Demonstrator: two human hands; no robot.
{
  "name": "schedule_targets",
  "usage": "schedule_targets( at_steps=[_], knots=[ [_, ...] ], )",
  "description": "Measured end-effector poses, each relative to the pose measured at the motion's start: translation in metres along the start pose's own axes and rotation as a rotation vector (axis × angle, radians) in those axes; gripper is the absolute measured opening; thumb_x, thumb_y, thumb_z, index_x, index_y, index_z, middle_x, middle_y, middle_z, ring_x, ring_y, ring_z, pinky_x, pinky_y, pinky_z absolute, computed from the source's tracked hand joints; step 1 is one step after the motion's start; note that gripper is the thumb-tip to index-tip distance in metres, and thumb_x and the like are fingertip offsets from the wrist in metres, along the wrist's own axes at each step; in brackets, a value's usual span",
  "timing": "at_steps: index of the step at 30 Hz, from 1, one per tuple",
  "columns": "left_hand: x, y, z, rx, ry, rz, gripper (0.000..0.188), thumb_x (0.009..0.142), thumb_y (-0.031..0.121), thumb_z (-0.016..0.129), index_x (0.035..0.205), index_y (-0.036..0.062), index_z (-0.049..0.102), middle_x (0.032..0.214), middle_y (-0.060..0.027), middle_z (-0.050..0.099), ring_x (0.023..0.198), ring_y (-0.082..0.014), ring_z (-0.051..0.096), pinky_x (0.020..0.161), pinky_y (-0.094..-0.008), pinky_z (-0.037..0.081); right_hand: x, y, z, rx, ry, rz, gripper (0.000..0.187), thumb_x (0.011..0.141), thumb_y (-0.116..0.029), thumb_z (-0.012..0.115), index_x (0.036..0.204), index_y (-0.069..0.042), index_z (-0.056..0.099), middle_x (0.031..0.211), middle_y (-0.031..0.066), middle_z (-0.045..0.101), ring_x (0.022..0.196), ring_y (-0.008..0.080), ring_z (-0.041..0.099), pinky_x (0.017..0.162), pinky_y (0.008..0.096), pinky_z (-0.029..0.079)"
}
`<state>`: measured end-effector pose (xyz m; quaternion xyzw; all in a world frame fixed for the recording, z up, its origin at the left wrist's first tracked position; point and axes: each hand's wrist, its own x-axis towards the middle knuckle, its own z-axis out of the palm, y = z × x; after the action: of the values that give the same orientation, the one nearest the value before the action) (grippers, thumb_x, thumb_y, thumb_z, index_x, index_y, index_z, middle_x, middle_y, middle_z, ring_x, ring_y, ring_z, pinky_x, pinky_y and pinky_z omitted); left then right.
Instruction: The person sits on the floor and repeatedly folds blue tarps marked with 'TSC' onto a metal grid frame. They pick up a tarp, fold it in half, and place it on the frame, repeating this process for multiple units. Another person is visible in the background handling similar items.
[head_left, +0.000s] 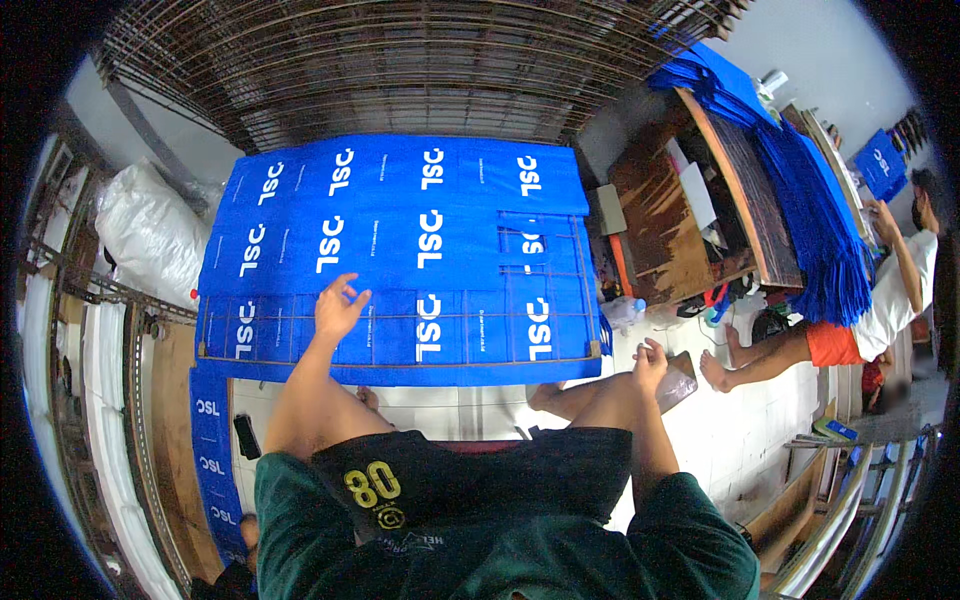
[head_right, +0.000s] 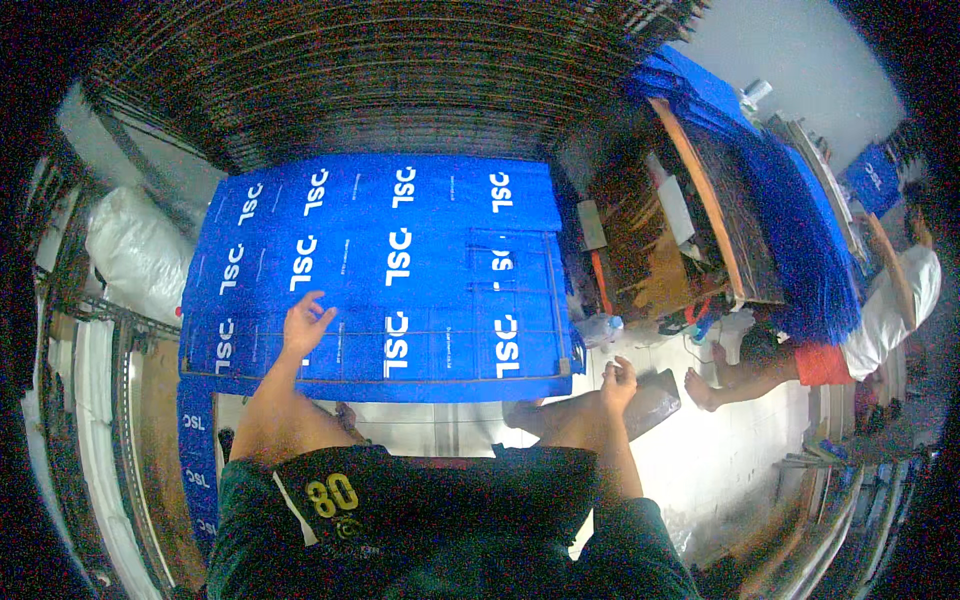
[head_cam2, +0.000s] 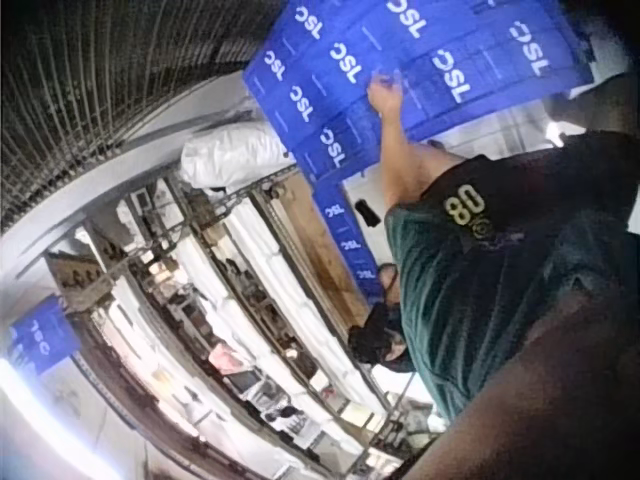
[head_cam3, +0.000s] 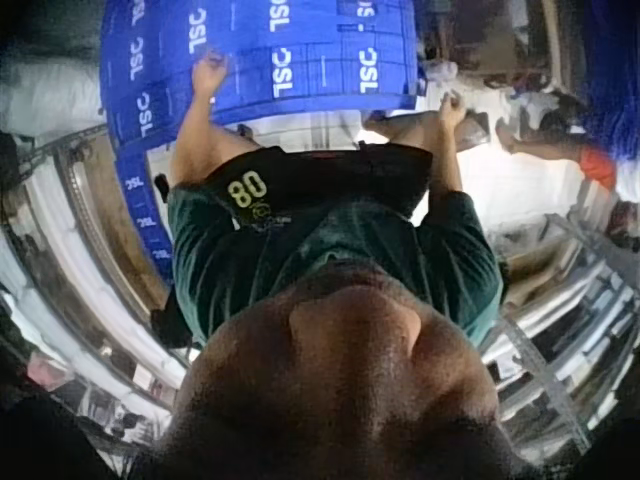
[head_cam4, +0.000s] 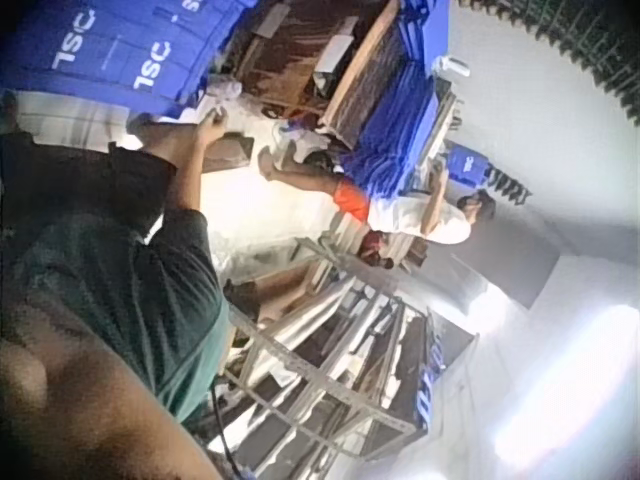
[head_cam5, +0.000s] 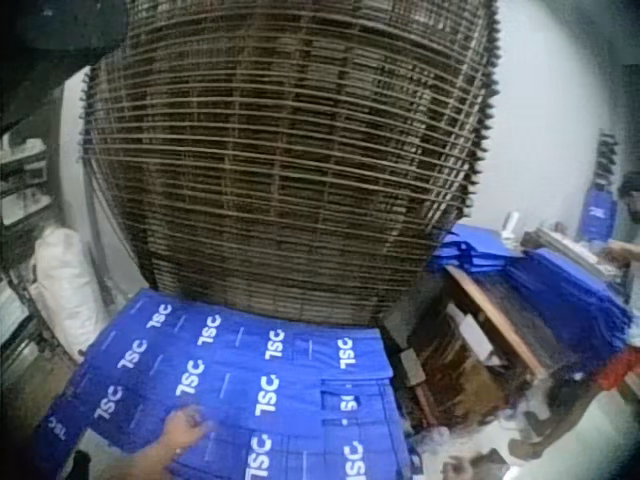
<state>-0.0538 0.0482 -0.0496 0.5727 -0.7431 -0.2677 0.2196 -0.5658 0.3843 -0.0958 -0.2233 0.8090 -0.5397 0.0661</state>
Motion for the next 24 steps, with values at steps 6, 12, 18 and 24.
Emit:
schedule_targets(
  at_steps=[6, 12, 18, 24],
  knots=[
    [-0.042, 0.002, -0.012, 0.039, -0.042, 0.081, 0.051, 0.072, 0.03, 0.072, 0.116, 0.0098, 0.054, 0.074, -0.0087, 0.064, 0.064, -0.0232, 0.062, 0.061, -0.0369, 0.049, -0.013, -0.01, 0.011, 0.059, -0.019, 0.08, 0.02, 0.081, -0.009, 0.063, 0.099, 0.0, 0.06, 0.072, 0.0077, 0.061, 0.061, 0.0114, 0.057, 0.057, 0.0232, 0.046],
    [-0.064, 0.009, -0.027, 0.053, -0.071, 0.003, 0.052, 0.072, 0.03, 0.071, 0.117, 0.0098, 0.053, 0.073, -0.0082, 0.064, 0.066, -0.0234, 0.062, 0.062, -0.0368, 0.049, -0.012, -0.006, 0.011, 0.18, -0.046, 0.055, 0.018, 0.081, -0.008, 0.063, 0.097, 0.0, 0.06, 0.07, 0.0057, 0.06, 0.058, 0.0106, 0.055, 0.056, 0.023, 0.045],
    [-0.075, -0.007, -0.034, 0.122, -0.058, 0.006, 0.054, 0.071, 0.03, 0.072, 0.117, 0.0094, 0.052, 0.074, -0.0086, 0.064, 0.067, -0.0245, 0.063, 0.063, -0.038, 0.049, -0.014, -0.013, 0.005, 0.166, 0.003, 0.084, 0.021, 0.08, -0.012, 0.067, 0.096, 0.0, 0.06, 0.071, 0.0075, 0.061, 0.058, 0.0114, 0.056, 0.056, 0.0232, 0.044],
    [-0.101, 0.004, -0.028, 0.128, -0.196, 0.011, 0.059, 0.07, 0.032, 0.073, 0.12, 0.0086, 0.051, 0.081, -0.0103, 0.065, 0.069, -0.0262, 0.063, 0.064, -0.0374, 0.05, -0.023, 0.01, -0.029, -0.157, -0.154, -0.068, 0.028, 0.077, -0.013, 0.064, 0.103, -0.003, 0.059, 0.082, 0.0117, 0.062, 0.08, 0.0245, 0.06, 0.072, 0.034, 0.047]
  ],
)
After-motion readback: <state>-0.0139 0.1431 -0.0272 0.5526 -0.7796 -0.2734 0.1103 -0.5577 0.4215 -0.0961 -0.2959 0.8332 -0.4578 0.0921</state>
